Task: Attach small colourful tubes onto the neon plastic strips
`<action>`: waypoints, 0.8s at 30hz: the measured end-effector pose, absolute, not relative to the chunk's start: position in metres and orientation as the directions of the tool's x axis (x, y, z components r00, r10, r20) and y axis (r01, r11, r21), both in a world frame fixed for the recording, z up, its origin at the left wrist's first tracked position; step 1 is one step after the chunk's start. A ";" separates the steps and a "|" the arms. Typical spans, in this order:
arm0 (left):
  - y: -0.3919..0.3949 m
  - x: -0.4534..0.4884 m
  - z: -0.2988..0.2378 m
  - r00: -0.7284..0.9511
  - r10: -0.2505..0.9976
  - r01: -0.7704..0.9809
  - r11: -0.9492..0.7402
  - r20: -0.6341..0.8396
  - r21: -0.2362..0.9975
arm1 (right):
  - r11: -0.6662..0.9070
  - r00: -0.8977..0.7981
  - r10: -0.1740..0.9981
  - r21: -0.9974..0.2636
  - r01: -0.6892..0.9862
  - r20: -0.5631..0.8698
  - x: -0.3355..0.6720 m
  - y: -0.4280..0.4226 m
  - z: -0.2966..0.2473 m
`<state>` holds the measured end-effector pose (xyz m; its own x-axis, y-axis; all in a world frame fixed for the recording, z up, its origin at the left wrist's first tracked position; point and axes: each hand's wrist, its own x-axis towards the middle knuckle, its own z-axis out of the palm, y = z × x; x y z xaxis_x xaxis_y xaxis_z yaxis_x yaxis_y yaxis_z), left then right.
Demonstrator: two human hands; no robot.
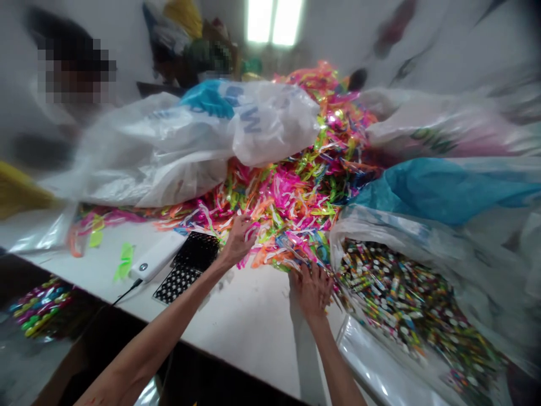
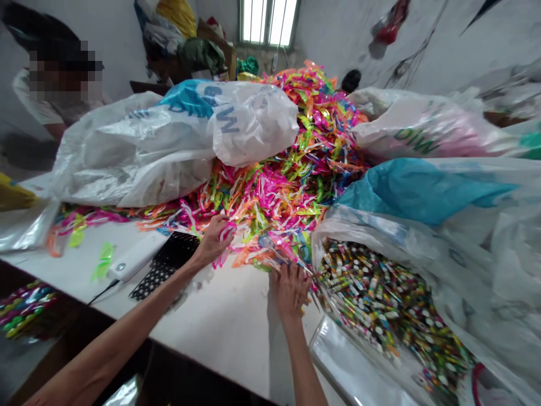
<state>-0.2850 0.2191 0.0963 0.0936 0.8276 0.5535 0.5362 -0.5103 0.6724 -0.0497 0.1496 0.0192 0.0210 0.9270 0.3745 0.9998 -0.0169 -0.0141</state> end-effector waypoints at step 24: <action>0.110 -0.225 0.061 0.559 0.780 -0.122 0.413 -0.281 0.903 | -0.163 0.016 0.987 -0.986 0.025 -0.163 -0.084 0.073 0.065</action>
